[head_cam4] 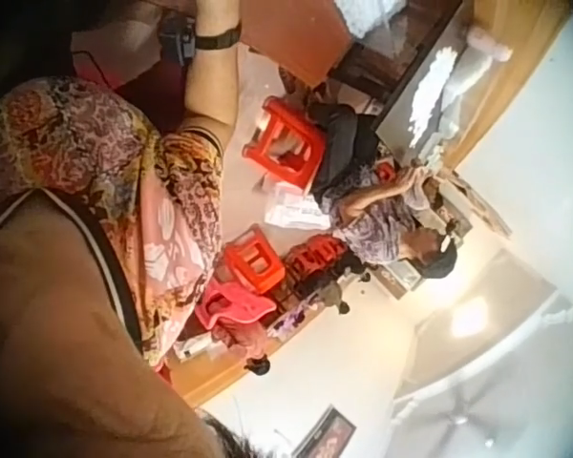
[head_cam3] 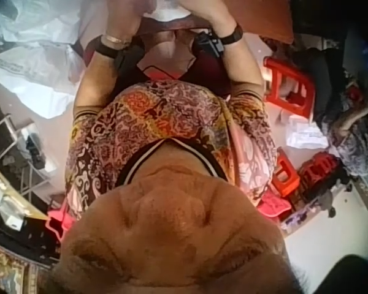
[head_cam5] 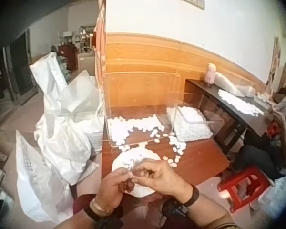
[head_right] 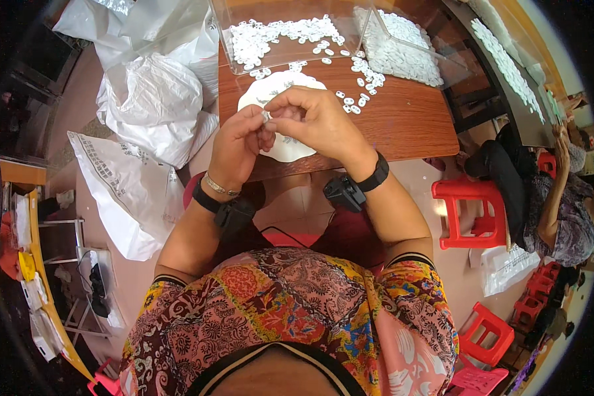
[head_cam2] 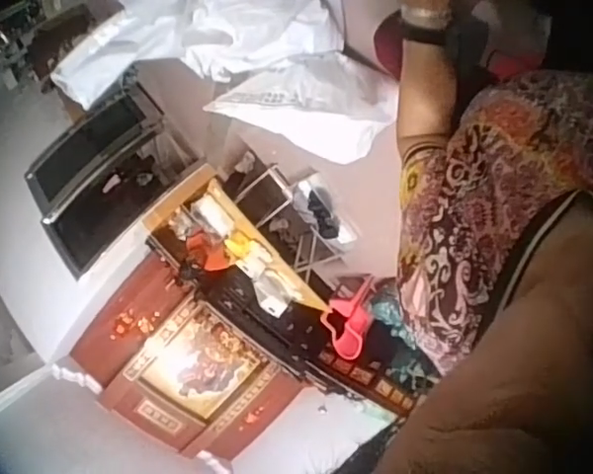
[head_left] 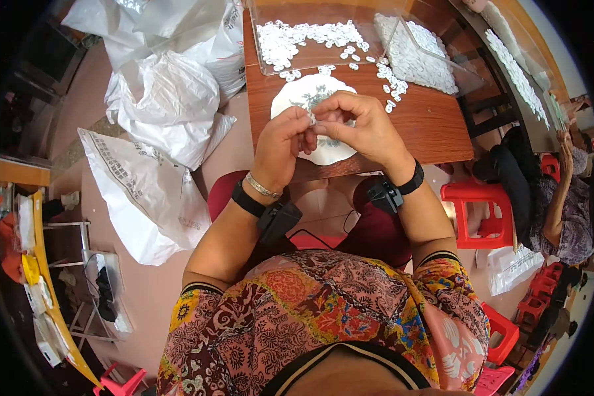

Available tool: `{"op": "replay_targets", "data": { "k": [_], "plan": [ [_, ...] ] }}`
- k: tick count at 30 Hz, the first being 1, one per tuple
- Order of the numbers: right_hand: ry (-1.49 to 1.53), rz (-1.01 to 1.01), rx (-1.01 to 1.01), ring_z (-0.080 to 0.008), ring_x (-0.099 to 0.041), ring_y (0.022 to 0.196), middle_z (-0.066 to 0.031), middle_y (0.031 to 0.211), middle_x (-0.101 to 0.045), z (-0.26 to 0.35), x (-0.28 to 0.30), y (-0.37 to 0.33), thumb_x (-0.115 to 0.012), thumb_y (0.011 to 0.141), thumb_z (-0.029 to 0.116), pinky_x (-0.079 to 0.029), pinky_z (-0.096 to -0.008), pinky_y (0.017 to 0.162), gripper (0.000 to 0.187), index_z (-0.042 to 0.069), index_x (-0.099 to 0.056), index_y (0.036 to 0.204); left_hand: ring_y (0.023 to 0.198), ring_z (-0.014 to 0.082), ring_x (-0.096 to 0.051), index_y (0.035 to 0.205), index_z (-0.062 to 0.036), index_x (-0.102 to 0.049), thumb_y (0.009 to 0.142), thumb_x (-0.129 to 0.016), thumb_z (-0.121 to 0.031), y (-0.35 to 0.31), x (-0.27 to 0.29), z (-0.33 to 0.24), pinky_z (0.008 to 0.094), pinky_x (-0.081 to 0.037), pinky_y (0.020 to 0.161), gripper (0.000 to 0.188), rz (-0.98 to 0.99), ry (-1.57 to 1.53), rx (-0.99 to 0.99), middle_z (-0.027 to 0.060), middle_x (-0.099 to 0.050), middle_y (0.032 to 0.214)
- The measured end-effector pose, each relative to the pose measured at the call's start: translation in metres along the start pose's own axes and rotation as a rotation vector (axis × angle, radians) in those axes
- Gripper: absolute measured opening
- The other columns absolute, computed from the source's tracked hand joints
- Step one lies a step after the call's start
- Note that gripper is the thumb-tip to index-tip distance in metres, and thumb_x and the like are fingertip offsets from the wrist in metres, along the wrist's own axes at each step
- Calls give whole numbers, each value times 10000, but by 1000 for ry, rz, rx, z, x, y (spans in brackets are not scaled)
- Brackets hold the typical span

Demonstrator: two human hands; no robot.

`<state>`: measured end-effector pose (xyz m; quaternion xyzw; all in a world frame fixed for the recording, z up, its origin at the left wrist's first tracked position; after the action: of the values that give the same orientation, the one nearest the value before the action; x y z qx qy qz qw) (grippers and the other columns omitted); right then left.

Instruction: Sorting and inspecting small white circular components on a workbench.

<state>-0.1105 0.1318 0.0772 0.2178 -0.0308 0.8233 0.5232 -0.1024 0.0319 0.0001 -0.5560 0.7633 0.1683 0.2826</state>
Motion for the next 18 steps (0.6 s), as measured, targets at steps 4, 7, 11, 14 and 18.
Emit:
{"op": "replay_targets", "data": {
  "k": [4,7,11,14,18],
  "plan": [
    [-50,-40,46,-79,-556,728,-25,789,-606,1,2,2,-674,797,42,-444,-230,629,149,2,-666,941,603,93,-478,806,-59,-541,887,-492,-176,-1,-6,-3,217,-372,571,150,4,54,-20,4,-519,661],
    [-180,2,144,-98,-566,719,-37,804,-618,5,0,4,-671,793,40,-447,-236,630,144,11,-674,935,583,84,-463,785,-59,-539,869,-500,-163,0,1,-5,210,-357,555,140,5,238,-13,-6,-507,637],
    [-275,3,148,-135,-581,715,-63,806,-624,-16,9,12,-668,788,47,-457,-255,636,159,29,-682,945,561,76,-454,760,-63,-524,851,-510,-143,-4,17,-18,204,-344,536,122,-75,299,-83,-11,-508,624],
    [-468,-39,64,-289,-621,794,-120,853,-652,-46,19,15,-652,771,149,-484,-362,687,156,70,-694,899,566,74,-464,746,-73,-513,850,-507,-143,-8,31,-26,203,-344,536,126,-161,263,-83,-9,-515,627],
    [-764,35,174,-293,-612,796,-107,804,-629,-47,-2,12,-639,746,146,-490,-387,706,111,73,-679,819,571,81,-470,751,-81,-515,856,-497,-160,-17,40,-26,206,-349,546,133,-197,233,-105,-3,-525,643]
  ]
}}
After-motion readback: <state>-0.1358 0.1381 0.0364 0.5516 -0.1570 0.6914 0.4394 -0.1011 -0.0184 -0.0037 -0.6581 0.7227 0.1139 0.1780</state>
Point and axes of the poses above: each hand's wrist, its own y-axis towards the middle knuckle, its own x-axis out of the back of the hand, z = x × y, the point moved 9 cm from there along y, towards the middle knuckle
